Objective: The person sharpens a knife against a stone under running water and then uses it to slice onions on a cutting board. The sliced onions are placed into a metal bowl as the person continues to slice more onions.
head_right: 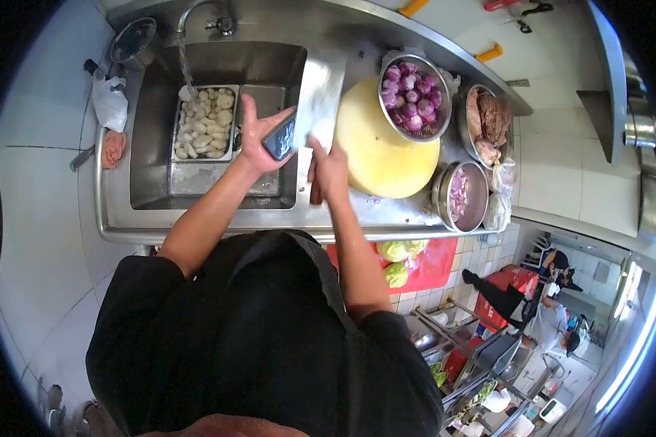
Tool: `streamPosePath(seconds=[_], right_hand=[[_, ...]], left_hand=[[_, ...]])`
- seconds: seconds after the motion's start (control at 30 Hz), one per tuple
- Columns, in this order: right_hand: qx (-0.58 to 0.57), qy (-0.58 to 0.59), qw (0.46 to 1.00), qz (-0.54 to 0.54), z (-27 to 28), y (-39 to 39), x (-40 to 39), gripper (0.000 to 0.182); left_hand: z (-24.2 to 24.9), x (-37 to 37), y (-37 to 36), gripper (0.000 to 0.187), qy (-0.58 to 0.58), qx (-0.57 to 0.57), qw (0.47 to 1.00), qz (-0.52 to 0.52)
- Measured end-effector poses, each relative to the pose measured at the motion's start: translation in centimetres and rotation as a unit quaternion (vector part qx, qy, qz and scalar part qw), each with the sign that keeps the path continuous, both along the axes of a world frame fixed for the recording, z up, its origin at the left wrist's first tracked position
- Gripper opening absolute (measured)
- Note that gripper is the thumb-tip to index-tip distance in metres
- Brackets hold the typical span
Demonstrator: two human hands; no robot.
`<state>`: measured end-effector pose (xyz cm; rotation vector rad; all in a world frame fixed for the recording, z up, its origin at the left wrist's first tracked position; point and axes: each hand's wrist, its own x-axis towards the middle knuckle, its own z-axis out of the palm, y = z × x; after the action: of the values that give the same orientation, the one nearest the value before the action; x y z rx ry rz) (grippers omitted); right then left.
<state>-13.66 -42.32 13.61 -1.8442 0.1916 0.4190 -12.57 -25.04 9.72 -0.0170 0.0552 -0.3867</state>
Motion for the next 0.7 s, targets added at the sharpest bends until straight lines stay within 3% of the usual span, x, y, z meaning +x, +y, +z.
streamPosePath(seconds=[0.03, 0.07, 0.1, 0.13, 0.17, 0.23, 0.3, 0.37, 0.43, 0.5, 0.57, 0.63, 0.7], right_hand=[[0.003, 0.021, 1.000, 0.015, 0.0, -0.2, -2.6, 0.039], [-0.008, 0.048, 0.998, 0.034, 0.0, -0.5, -5.2, 0.039], [-0.019, 0.075, 0.996, 0.053, 0.3, -0.7, -7.0, 0.038], [0.001, 0.103, 0.993, 0.052, 0.6, -0.9, -7.5, 0.038], [-0.019, 0.056, 0.997, 0.051, 0.6, -0.9, -6.1, 0.038], [-0.065, -0.032, 0.996, 0.041, 0.3, -1.1, -1.2, 0.038], [0.028, -0.017, 0.998, -0.046, 0.8, -0.4, 2.3, 0.041], [-0.032, -0.019, 0.999, 0.000, 0.2, -0.5, 0.6, 0.046], [-0.110, 0.003, 0.991, 0.073, -0.3, -1.0, -4.5, 0.043], [0.019, 0.098, 0.994, 0.051, -1.1, -1.9, -8.1, 0.037], [-0.078, 0.024, 0.994, 0.072, -1.8, -2.7, -4.9, 0.032], [-0.084, 0.005, 0.996, 0.034, 0.8, -1.5, 0.1, 0.036], [-0.065, 0.008, 0.997, 0.030, 1.4, -1.6, 0.0, 0.038]], left_hand=[[0.9, -0.1, 0.7, 0.133, -0.001, -0.011, 1.000, 0.004], [-0.7, 0.4, 1.7, 0.135, -0.074, -0.095, 0.993, -0.021], [1.9, 0.3, 1.7, 0.137, 0.035, 0.021, 0.999, 0.035], [1.5, 0.1, 1.8, 0.136, 0.034, 0.036, 0.998, 0.027], [0.6, -0.1, 1.4, 0.135, 0.035, 0.049, 0.998, 0.015], [-1.4, 0.0, -0.3, 0.133, -0.045, -0.107, 0.993, -0.029], [-0.7, 0.1, -0.8, 0.133, -0.006, -0.036, 0.999, -0.009], [0.5, 0.3, 0.2, 0.134, 0.003, 0.027, 1.000, 0.015], [1.0, 0.3, 1.8, 0.135, -0.032, 0.003, 0.999, 0.020], [2.3, 0.2, 2.5, 0.133, 0.054, 0.014, 0.997, 0.055], [-0.5, -0.6, 1.5, 0.132, 0.022, 0.069, 0.997, 0.021], [-0.6, -0.6, -0.3, 0.132, 0.025, 0.046, 0.999, 0.003], [1.2, -0.5, 0.0, 0.132, 0.025, 0.047, 0.999, 0.011]])
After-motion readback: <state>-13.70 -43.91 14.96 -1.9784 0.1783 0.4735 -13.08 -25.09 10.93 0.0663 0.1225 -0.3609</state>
